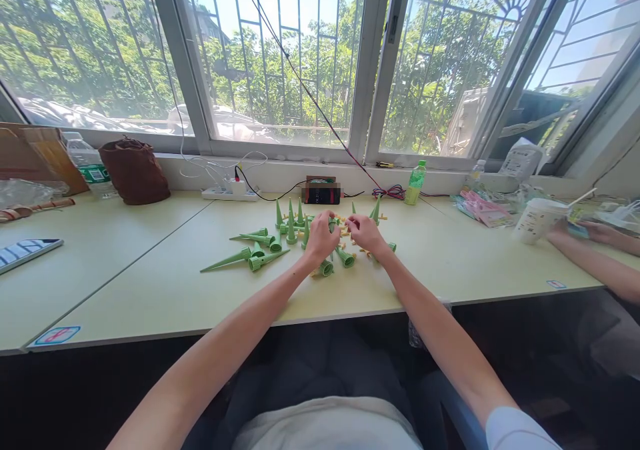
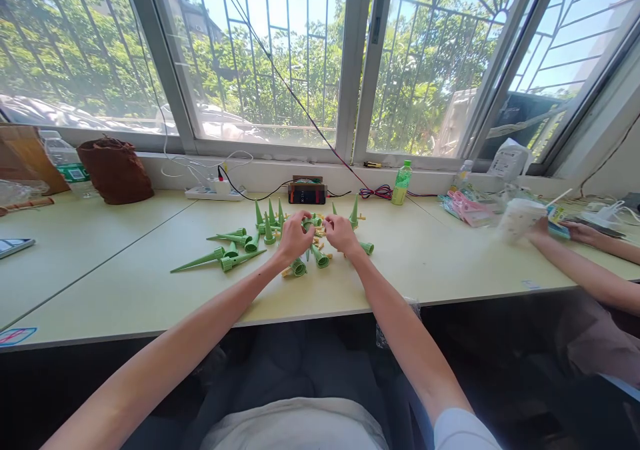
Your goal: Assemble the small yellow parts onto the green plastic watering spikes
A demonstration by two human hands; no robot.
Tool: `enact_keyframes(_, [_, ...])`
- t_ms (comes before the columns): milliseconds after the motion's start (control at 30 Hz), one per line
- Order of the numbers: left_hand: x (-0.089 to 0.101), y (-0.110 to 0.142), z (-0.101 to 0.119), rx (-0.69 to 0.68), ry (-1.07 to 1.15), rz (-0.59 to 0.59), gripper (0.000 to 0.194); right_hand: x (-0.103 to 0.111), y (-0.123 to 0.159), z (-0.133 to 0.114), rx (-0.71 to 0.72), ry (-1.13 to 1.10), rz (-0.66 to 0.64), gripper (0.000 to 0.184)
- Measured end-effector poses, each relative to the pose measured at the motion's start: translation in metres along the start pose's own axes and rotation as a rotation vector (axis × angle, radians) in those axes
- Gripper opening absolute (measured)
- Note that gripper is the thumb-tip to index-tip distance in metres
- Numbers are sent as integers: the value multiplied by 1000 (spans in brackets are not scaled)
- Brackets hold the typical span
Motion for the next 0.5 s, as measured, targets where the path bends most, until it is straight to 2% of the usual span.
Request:
enact_keyframes(300, [3, 1, 2, 24, -4, 16, 15, 0, 0, 2, -4, 13, 21, 23])
enact_keyframes(500, [0, 0, 0, 6, 0, 10, 15, -1, 0, 2, 19, 4, -14, 22])
Point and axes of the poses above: each hand's wrist, its own y-axis away from the middle knuckle, its own x-axis out of the back of the hand, z = x × y, the point moved 2 cm from there along -y, towards the middle knuckle, and after that the axes turned 13 degrees about x, right-handed, at the moved point
